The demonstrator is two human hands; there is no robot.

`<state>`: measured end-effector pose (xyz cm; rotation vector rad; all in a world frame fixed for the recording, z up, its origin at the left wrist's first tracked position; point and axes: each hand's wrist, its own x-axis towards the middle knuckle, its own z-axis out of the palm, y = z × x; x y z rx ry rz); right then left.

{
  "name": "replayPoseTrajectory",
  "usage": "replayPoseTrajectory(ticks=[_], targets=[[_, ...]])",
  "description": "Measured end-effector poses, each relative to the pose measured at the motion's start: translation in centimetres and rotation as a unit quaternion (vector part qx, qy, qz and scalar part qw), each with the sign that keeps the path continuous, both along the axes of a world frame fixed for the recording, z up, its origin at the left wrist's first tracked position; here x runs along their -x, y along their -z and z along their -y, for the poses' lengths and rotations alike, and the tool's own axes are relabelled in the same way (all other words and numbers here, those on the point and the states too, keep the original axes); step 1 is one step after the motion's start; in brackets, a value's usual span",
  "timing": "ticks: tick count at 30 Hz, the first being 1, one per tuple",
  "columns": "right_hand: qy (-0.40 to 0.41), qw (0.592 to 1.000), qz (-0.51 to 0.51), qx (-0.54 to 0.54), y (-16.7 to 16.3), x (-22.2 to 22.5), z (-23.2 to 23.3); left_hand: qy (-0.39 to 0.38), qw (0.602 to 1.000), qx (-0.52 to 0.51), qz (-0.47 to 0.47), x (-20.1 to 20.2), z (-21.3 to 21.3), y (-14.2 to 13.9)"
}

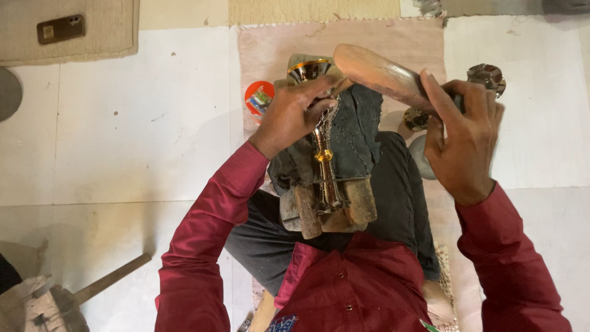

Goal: The person sits cross-legged on the floor with a sandbag on their lap holding a brass ornamental vase. They repeatedly strike and press the vase's embossed surface with a wooden mallet and a small punch, rotating the vase to work different areas of the decoration.

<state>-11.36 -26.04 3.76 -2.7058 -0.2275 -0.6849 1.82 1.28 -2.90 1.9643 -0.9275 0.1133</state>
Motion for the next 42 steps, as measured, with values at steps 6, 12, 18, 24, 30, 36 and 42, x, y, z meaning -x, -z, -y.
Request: replayPoseTrajectory(ticks=[6, 12, 18, 24, 30, 36, 42], targets=[[-0.002, 0.999, 0.008, 0.039, 1.6, 0.7, 0.5, 0.016, 0.998, -0.031, 0.048, -0.3, 0.0, 0.2], [0.028, 0.988, -0.094, -0.118, 4.5, 1.5, 0.1, 0.062, 0.989, -0.008, 0.134, -0.8, 0.0, -0.3], [0.025, 0.995, -0.087, -0.042, 7.2, 2.0, -0.3, 0.1, 0.988, -0.103, 0.06, -1.6, 0.4, -1.9], [-0.01, 0.963, -0.008, -0.268, 5.9, 1.8, 0.1, 0.12, 0.987, -0.045, 0.101, -1.3, 0.0, -2.4], [0.027, 0.996, 0.072, -0.047, 4.0, 2.0, -0.4, 0.103, 0.988, -0.099, 0.057, -1.2, 0.3, -1.9], [0.026, 0.992, 0.078, -0.091, 4.7, 2.2, -0.3, 0.107, 0.987, -0.104, 0.057, -1.3, 0.4, -1.5], [0.006, 0.979, 0.069, -0.194, 6.9, 2.7, 0.7, 0.107, 0.987, -0.07, 0.092, -0.6, -0.3, -1.6]])
